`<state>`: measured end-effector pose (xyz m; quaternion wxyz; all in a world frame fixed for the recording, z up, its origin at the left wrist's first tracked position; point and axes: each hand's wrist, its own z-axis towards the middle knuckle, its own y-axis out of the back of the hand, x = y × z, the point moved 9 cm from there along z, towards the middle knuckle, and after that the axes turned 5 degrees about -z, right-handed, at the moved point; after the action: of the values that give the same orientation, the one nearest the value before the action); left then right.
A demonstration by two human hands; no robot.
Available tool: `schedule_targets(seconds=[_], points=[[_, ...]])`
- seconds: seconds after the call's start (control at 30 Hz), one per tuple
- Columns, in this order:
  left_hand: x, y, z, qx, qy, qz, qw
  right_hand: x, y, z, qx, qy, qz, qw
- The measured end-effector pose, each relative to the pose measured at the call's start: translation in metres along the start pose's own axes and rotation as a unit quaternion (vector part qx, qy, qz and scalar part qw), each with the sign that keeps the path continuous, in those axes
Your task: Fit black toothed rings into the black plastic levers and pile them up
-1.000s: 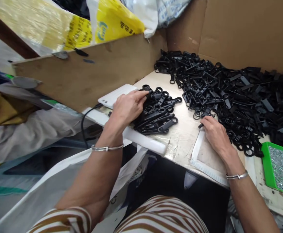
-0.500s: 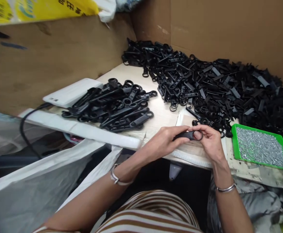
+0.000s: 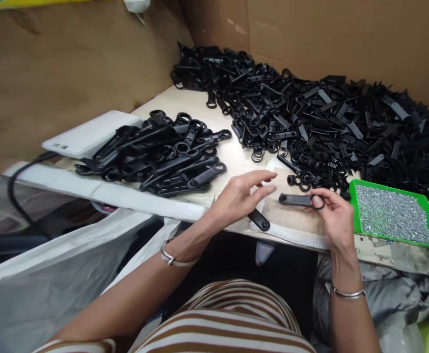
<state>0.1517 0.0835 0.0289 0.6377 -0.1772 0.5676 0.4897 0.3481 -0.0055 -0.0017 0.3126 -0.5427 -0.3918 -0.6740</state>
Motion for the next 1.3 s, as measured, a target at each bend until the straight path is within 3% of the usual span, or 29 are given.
schedule_targets(seconds=[0.1,0.17,0.23,0.3,0.43,0.57,0.63,0.73,0.83,0.93,1.0,1.07,1.17,1.3], points=[[0.001,-0.033,-0.019,0.139,0.088,-0.149,0.975,0.01,-0.022,-0.014,0.098,0.046,-0.049,0.993],[0.003,-0.06,-0.039,0.235,0.166,-0.291,0.912,0.018,-0.033,-0.02,0.139,0.094,-0.092,0.981],[0.006,-0.074,-0.053,0.254,0.228,-0.404,0.849,0.024,-0.039,-0.02,0.165,0.136,-0.159,0.964],[0.015,-0.074,-0.061,0.211,0.272,-0.456,0.82,0.029,-0.04,-0.013,0.154,0.172,-0.257,0.938],[0.027,-0.063,-0.073,0.143,0.288,-0.448,0.834,0.044,-0.055,0.005,0.089,0.242,-0.472,0.843],[0.026,-0.057,-0.08,0.155,0.232,-0.352,0.893,0.035,-0.093,0.016,0.152,0.245,-0.625,0.725],[0.028,-0.048,-0.074,0.135,0.187,-0.272,0.934,0.028,-0.099,0.021,0.166,0.231,-0.649,0.706],[0.03,-0.031,-0.052,0.082,0.111,-0.141,0.98,0.027,-0.09,0.025,0.145,0.22,-0.619,0.741],[0.034,-0.022,-0.026,0.045,0.075,-0.083,0.993,0.035,-0.07,0.019,0.114,0.222,-0.488,0.837],[0.042,-0.019,-0.013,0.004,0.1,-0.139,0.985,0.033,-0.042,0.01,0.07,0.143,-0.308,0.938],[0.043,-0.025,-0.014,-0.002,0.128,-0.235,0.964,0.027,-0.029,0.002,0.044,0.081,-0.212,0.973],[0.038,-0.036,-0.019,0.013,0.147,-0.341,0.928,0.032,-0.027,-0.007,0.031,0.086,-0.162,0.982],[0.024,-0.045,-0.027,0.024,0.152,-0.441,0.884,0.051,-0.035,-0.018,0.012,0.179,-0.174,0.968],[0.012,-0.045,-0.031,0.032,0.154,-0.468,0.869,0.063,-0.046,-0.026,-0.026,0.256,-0.245,0.935]])
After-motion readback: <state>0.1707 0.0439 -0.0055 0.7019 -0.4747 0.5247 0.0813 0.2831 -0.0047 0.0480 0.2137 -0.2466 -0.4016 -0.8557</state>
